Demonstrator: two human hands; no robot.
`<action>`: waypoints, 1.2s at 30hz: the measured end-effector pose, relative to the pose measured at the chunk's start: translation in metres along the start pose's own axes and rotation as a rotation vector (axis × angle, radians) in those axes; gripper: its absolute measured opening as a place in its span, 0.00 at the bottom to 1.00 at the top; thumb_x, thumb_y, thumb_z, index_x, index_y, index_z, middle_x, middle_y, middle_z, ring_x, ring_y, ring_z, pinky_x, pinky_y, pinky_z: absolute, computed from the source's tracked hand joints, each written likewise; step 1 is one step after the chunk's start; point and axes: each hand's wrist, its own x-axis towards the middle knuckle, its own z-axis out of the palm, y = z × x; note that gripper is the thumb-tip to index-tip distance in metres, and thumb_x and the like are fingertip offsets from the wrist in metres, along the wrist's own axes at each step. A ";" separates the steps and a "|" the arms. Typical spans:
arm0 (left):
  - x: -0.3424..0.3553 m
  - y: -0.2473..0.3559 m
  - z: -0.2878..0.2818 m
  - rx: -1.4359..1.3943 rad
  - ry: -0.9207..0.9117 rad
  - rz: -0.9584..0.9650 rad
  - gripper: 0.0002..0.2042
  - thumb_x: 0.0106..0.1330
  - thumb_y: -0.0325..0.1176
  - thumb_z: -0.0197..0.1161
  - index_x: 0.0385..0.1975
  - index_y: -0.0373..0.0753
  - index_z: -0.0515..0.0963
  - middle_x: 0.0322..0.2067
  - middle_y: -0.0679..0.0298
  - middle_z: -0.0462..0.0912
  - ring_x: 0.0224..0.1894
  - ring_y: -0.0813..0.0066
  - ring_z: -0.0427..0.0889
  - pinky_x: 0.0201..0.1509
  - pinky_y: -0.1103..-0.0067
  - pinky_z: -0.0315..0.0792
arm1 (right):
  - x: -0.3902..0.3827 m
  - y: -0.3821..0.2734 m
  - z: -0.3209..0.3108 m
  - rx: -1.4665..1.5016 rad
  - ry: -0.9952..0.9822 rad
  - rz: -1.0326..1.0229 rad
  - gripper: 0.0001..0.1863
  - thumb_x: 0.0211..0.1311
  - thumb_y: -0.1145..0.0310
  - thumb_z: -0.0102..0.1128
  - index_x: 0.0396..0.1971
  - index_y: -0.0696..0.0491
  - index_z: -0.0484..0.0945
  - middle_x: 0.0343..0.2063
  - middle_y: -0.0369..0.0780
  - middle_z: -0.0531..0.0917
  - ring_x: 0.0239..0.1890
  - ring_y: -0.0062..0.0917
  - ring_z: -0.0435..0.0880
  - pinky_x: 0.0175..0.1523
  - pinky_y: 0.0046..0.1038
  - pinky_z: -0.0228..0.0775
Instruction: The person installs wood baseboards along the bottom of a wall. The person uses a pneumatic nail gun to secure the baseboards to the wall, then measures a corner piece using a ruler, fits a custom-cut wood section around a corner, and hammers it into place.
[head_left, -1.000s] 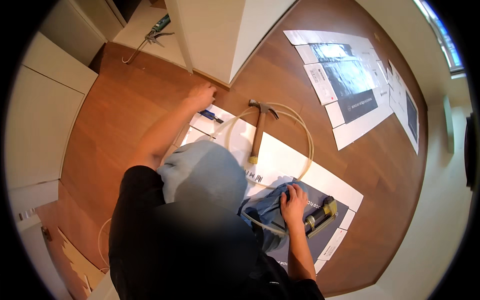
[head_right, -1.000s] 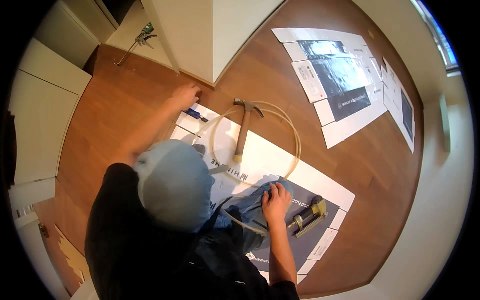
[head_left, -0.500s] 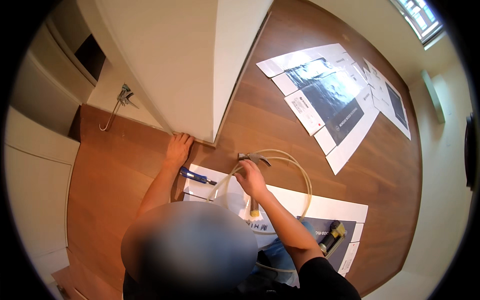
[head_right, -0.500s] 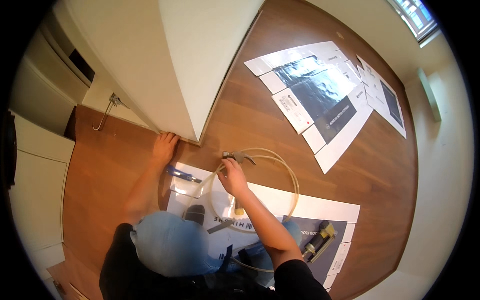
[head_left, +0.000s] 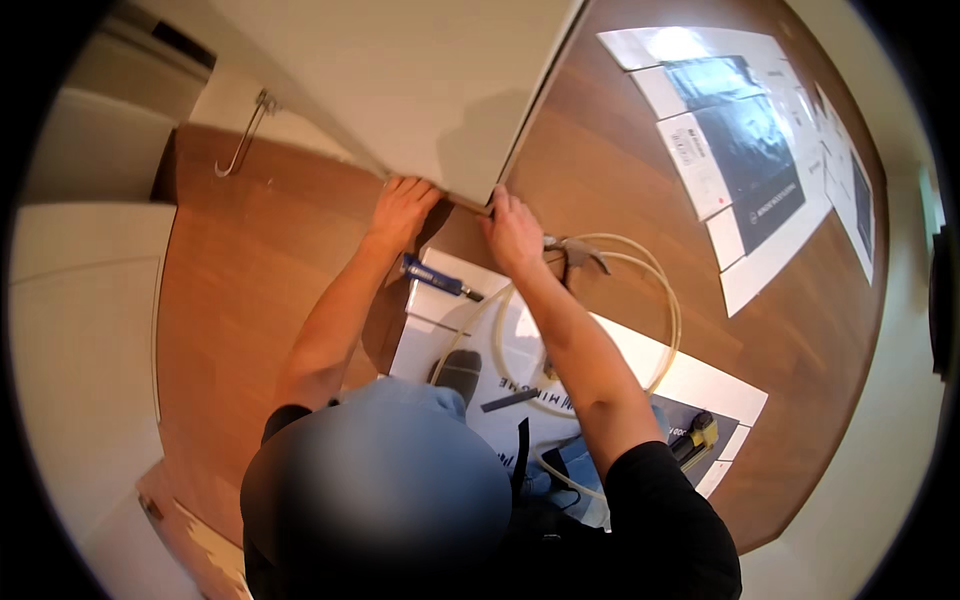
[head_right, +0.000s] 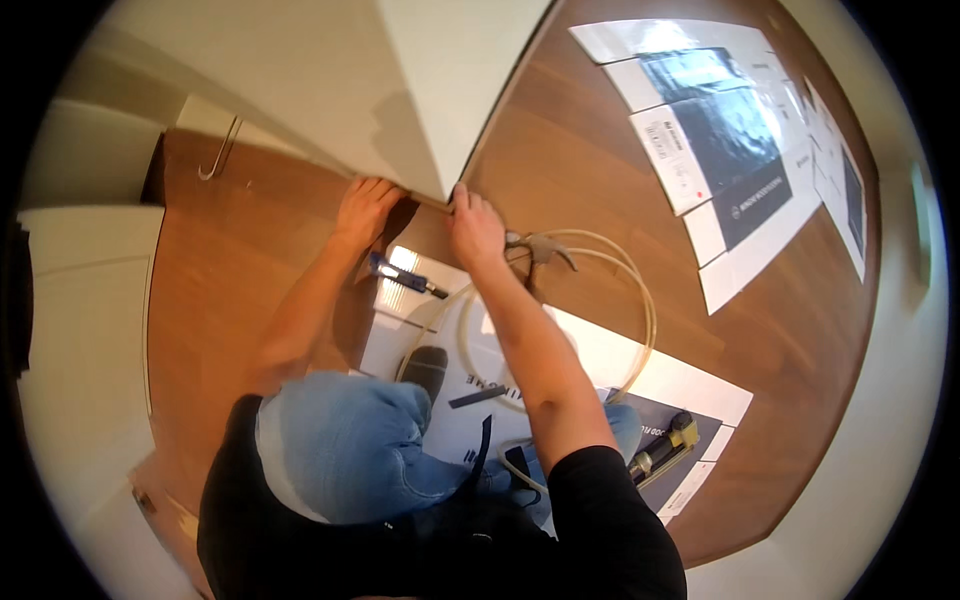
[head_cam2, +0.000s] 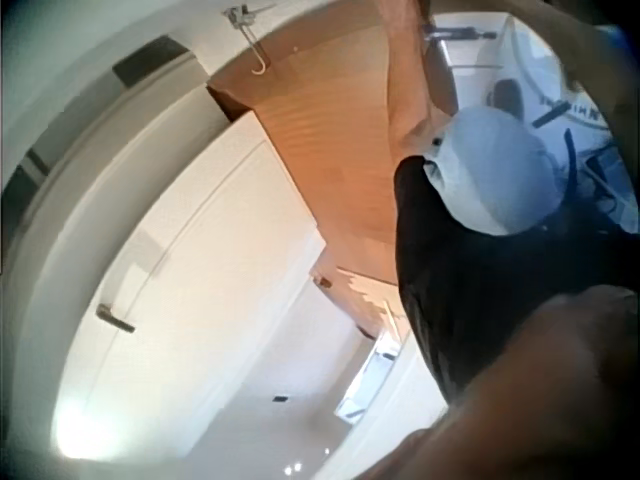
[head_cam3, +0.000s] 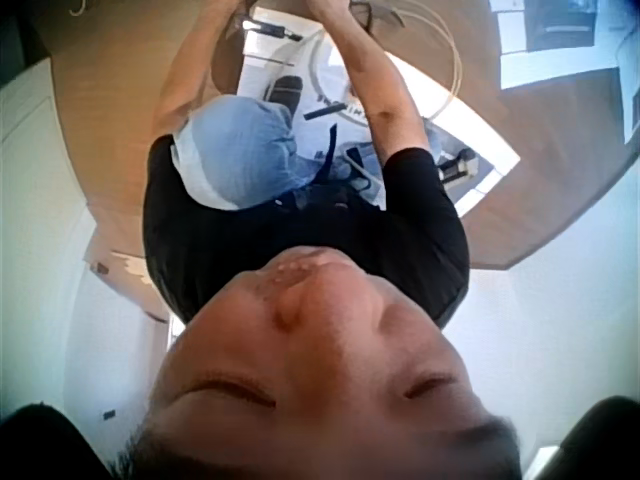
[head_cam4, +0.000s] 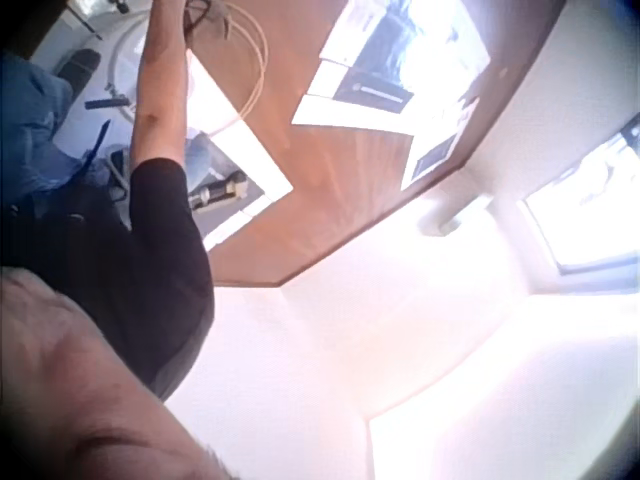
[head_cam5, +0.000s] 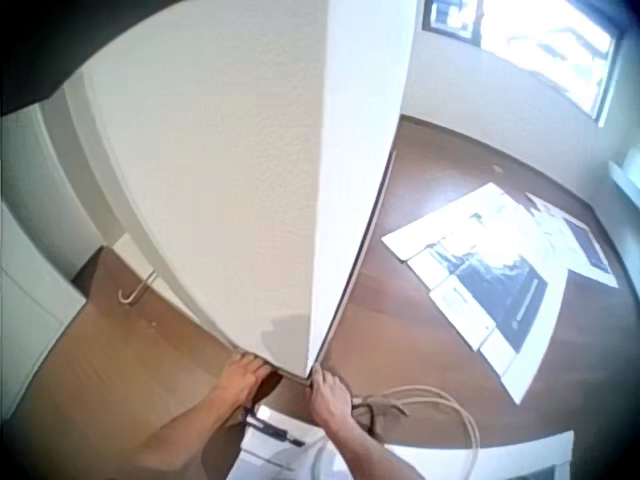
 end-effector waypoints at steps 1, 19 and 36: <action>0.008 -0.001 0.003 -0.037 0.029 0.014 0.14 0.63 0.28 0.59 0.47 0.46 0.85 0.46 0.65 0.84 0.55 0.65 0.81 0.65 0.67 0.69 | 0.001 0.011 0.004 -0.058 0.093 -0.058 0.28 0.68 0.58 0.69 0.63 0.51 0.73 0.46 0.43 0.85 0.50 0.42 0.85 0.52 0.42 0.80; -0.033 -0.012 0.005 -0.238 0.114 -0.344 0.13 0.68 0.34 0.70 0.51 0.49 0.87 0.51 0.62 0.83 0.56 0.55 0.81 0.59 0.62 0.76 | -0.025 0.016 0.007 0.177 0.100 -0.108 0.17 0.66 0.68 0.69 0.54 0.45 0.81 0.70 0.63 0.68 0.65 0.60 0.76 0.67 0.45 0.76; -0.021 -0.011 -0.004 -0.311 0.009 -0.539 0.12 0.71 0.34 0.69 0.53 0.48 0.86 0.56 0.61 0.82 0.55 0.54 0.84 0.57 0.64 0.80 | -0.003 0.017 -0.006 0.154 0.019 -0.078 0.17 0.68 0.67 0.68 0.56 0.44 0.80 0.73 0.60 0.66 0.67 0.56 0.76 0.66 0.45 0.76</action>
